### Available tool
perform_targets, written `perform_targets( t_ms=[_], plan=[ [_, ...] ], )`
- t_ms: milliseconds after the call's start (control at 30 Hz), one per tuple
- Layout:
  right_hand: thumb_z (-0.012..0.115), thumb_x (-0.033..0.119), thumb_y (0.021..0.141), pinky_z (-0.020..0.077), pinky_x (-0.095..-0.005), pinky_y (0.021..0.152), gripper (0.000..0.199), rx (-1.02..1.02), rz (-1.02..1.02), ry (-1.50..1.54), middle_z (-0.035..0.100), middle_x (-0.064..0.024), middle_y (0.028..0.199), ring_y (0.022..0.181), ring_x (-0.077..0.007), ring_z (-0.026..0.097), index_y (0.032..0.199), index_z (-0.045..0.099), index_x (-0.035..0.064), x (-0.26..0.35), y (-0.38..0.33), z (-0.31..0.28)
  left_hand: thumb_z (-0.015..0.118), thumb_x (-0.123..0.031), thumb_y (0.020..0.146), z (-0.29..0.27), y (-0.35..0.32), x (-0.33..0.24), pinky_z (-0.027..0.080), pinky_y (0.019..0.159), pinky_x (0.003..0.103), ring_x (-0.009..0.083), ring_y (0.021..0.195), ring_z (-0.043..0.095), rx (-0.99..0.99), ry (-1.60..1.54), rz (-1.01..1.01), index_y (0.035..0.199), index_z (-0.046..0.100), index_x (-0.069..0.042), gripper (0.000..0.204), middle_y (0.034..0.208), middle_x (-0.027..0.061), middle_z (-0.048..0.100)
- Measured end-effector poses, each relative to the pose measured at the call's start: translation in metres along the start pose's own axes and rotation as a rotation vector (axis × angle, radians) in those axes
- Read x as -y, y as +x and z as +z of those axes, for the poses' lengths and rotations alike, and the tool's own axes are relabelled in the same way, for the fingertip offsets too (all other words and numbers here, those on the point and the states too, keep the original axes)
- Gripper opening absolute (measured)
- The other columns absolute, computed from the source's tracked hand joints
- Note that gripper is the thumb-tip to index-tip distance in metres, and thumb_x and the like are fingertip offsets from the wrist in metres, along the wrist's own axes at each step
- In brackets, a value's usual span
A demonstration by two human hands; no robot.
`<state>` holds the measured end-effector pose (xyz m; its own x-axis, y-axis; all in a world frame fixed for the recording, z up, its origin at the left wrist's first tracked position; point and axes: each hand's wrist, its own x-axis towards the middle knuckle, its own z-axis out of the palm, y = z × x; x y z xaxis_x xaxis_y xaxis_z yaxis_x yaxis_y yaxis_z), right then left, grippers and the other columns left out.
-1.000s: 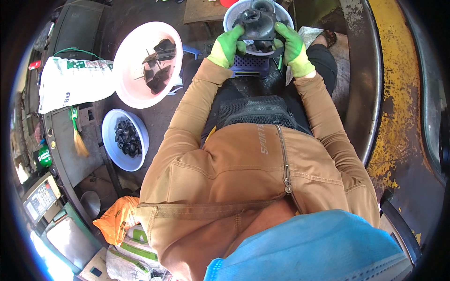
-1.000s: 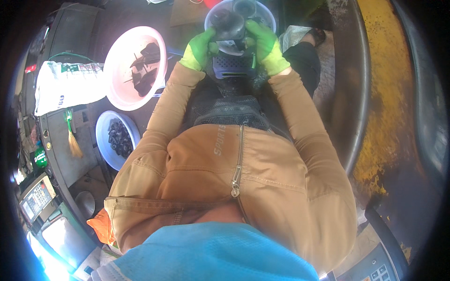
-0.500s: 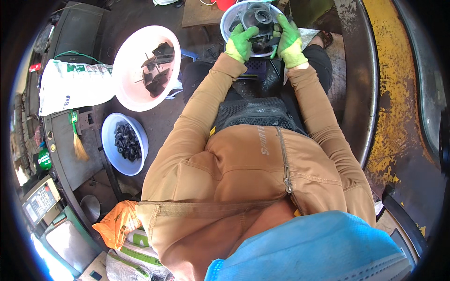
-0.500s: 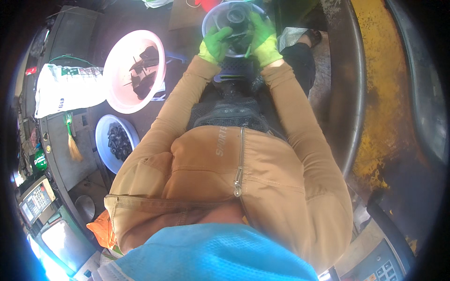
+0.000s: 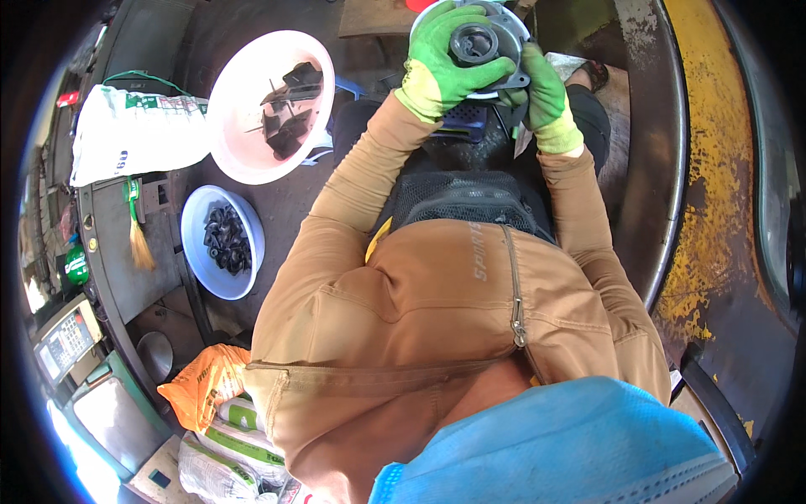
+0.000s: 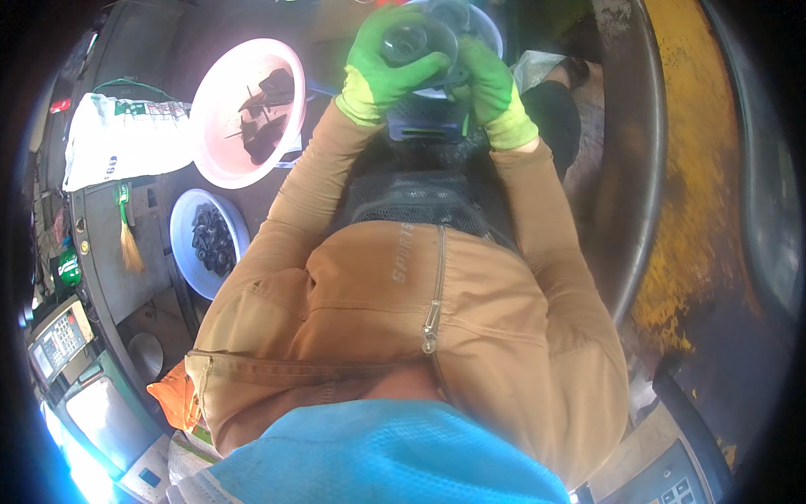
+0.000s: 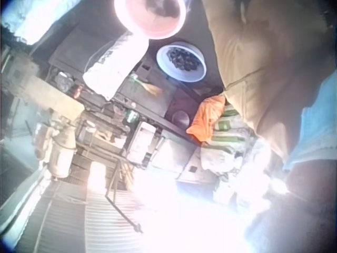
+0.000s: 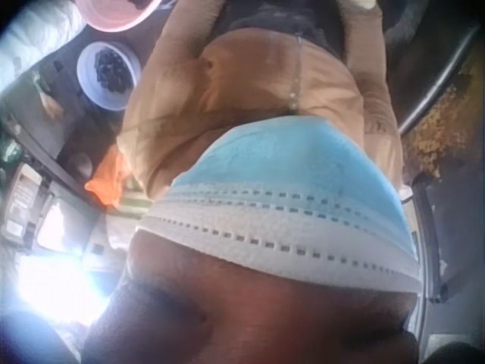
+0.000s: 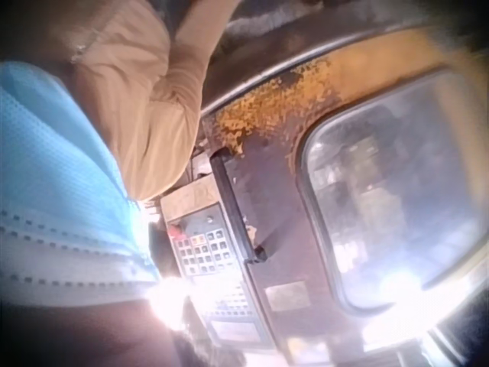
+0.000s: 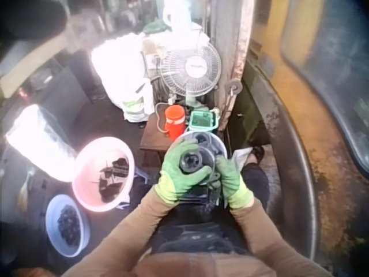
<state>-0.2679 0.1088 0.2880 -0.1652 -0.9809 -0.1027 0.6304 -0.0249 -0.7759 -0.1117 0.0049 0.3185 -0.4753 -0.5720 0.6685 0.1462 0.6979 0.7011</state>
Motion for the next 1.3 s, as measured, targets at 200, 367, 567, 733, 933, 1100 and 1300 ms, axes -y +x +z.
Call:
perform_targets(
  t_ms=[200, 367, 567, 733, 933, 1100, 1300],
  plan=[
    [0.057, 0.026, 0.098, 0.0507, -0.0286, 0.073, 0.038, -0.124, -0.380, -0.726, 0.065, -0.0061, 0.101, 0.085, -0.0153, 0.062, 0.130, 0.055, 0.0055, -0.026, -0.007, 0.001, 0.085, -0.008, 0.072, 0.003, -0.003, -0.031, 0.049, 0.094, 0.033, 0.0199, 0.109, 0.060, -0.037, -0.313, -0.140, 0.119, 0.060, -0.002, 0.053, 0.118, 0.0099, 0.063],
    [0.064, 0.009, 0.093, 0.0510, -0.0336, 0.094, 0.042, -0.110, -0.737, -1.110, 0.062, -0.0081, 0.122, 0.111, -0.0205, 0.062, 0.133, 0.051, 0.0042, -0.038, -0.020, 0.009, 0.085, -0.010, 0.073, 0.014, -0.016, -0.054, 0.052, 0.088, 0.033, 0.0180, 0.102, 0.063, -0.009, -0.348, -0.398, 0.120, 0.060, -0.003, 0.054, 0.113, 0.0086, 0.066],
    [0.063, 0.010, 0.094, 0.0507, -0.0322, 0.094, 0.042, -0.102, -0.748, -1.121, 0.062, -0.0073, 0.124, 0.113, -0.0194, 0.061, 0.134, 0.050, 0.0043, -0.019, -0.020, 0.038, 0.092, -0.017, 0.061, 0.023, -0.013, -0.043, 0.052, 0.093, 0.035, 0.0233, 0.104, 0.065, -0.127, -0.230, -0.093, 0.113, 0.064, -0.004, 0.061, 0.110, 0.0105, 0.066],
    [0.070, 0.007, 0.088, 0.0497, -0.0327, 0.096, 0.052, 0.156, -0.546, -0.950, 0.060, -0.0088, 0.125, 0.114, -0.0201, 0.060, 0.135, 0.049, 0.0033, -0.004, -0.025, 0.039, 0.090, -0.014, 0.064, 0.005, -0.008, -0.044, 0.053, 0.090, 0.033, 0.0198, 0.100, 0.066, 0.084, -0.416, -0.218, 0.111, 0.067, -0.004, 0.053, 0.106, 0.0081, 0.069],
    [0.073, 0.009, 0.085, 0.0501, -0.0335, 0.097, 0.054, 0.381, -0.372, -0.408, 0.061, -0.0096, 0.126, 0.114, -0.0193, 0.060, 0.134, 0.051, 0.0035, -0.010, -0.026, 0.033, 0.086, -0.013, 0.067, -0.012, 0.003, -0.046, 0.052, 0.090, 0.031, 0.0167, 0.097, 0.066, 0.343, -0.464, -0.291, 0.106, 0.070, -0.004, 0.044, 0.105, 0.0077, 0.070],
    [0.067, 0.016, 0.092, 0.0512, -0.0311, 0.095, 0.045, 0.373, -0.247, -0.583, 0.060, -0.0077, 0.126, 0.114, -0.0158, 0.059, 0.133, 0.052, 0.0049, -0.014, -0.035, 0.004, 0.083, -0.011, 0.064, -0.018, 0.009, -0.035, 0.049, 0.095, 0.034, 0.0189, 0.105, 0.064, 0.630, -0.675, -0.366, 0.108, 0.069, -0.002, 0.046, 0.110, 0.0094, 0.069],
    [0.082, 0.021, 0.078, 0.0421, -0.0369, 0.107, 0.078, 0.246, -0.025, -0.740, 0.049, -0.0079, 0.142, 0.129, -0.0188, 0.049, 0.145, 0.041, 0.0108, -0.048, -0.022, -0.025, 0.086, -0.020, 0.059, -0.008, 0.028, -0.014, 0.039, 0.108, 0.046, 0.0298, 0.119, 0.058, 1.145, -0.839, -0.113, 0.105, 0.069, -0.001, 0.053, 0.116, 0.0137, 0.068]
  ],
)
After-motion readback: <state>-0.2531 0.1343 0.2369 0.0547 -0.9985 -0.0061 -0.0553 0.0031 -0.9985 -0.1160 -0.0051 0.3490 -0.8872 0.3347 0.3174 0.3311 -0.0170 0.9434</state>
